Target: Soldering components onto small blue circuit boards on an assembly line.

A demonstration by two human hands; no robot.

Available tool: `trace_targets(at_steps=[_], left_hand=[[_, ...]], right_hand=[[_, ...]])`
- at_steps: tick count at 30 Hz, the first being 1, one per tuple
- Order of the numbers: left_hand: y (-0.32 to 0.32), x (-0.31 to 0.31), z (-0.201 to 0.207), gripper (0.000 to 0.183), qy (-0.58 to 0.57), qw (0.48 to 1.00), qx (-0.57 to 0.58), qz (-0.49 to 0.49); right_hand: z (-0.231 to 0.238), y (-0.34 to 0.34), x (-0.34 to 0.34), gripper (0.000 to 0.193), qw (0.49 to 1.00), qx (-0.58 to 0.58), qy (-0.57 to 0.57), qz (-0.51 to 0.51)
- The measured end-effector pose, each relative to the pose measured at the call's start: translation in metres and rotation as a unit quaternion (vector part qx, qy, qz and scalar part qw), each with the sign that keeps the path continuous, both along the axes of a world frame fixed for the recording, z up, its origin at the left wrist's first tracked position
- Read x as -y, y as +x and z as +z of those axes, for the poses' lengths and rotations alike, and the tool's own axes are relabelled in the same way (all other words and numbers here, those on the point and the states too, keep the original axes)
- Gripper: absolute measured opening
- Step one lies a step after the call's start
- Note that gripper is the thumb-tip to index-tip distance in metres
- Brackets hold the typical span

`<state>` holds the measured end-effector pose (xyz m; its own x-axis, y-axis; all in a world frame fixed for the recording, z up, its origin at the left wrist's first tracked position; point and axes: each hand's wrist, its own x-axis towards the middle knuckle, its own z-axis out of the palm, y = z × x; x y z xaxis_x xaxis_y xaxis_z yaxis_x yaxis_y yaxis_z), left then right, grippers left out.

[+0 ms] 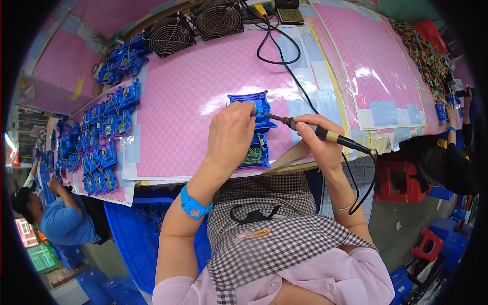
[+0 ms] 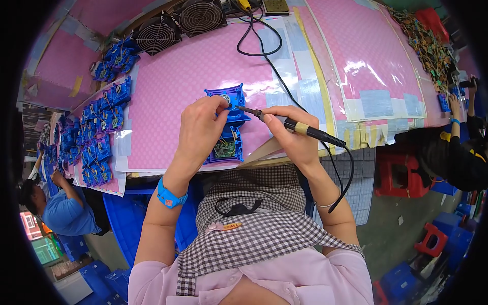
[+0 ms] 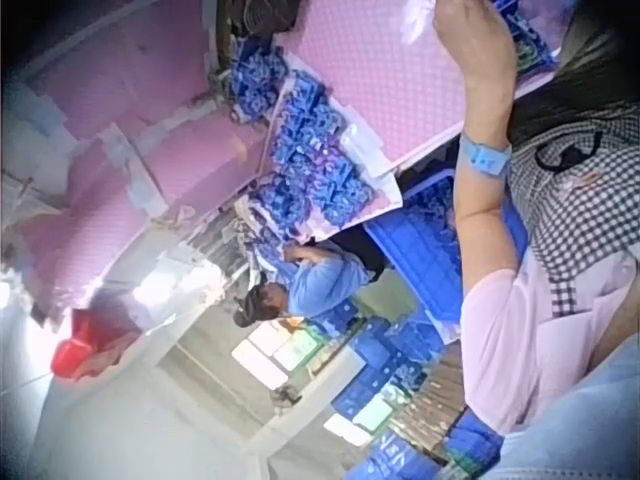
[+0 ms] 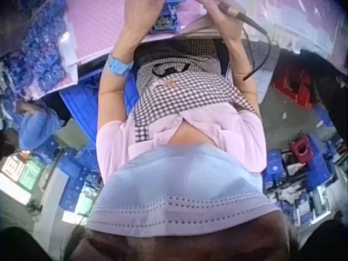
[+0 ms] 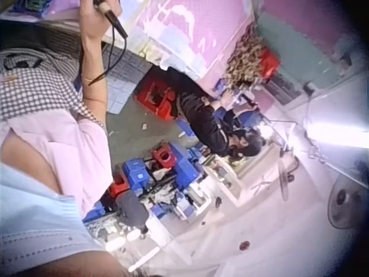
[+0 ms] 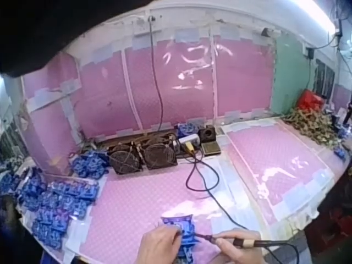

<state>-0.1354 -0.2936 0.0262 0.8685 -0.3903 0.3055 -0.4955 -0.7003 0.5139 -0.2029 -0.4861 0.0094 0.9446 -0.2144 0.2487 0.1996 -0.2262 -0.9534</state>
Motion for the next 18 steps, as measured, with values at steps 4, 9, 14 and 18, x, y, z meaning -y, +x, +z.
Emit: trace_targets(at_steps=[4, 9, 14, 18], left_hand=[[0.002, 0.001, -0.003, 0.012, -0.005, 1.0, 0.006, -0.004], [0.003, 0.001, -0.004, 0.011, -0.002, 1.0, -0.006, 0.005], [0.0, -0.014, 0.002, 0.012, -0.092, 0.993, 0.069, 0.006], [-0.008, -0.049, 0.005, 0.014, -0.259, 0.949, -0.08, 0.162]], right_hand=[[-0.001, 0.001, 0.0, 0.014, 1.0, 0.004, -0.008, 0.003], [0.001, 0.001, -0.001, 0.013, 0.999, 0.025, -0.027, 0.01], [0.004, -0.001, 0.0, 0.013, 0.999, 0.028, -0.033, 0.017], [0.004, -0.004, 0.005, 0.014, 1.0, 0.019, -0.004, -0.009]])
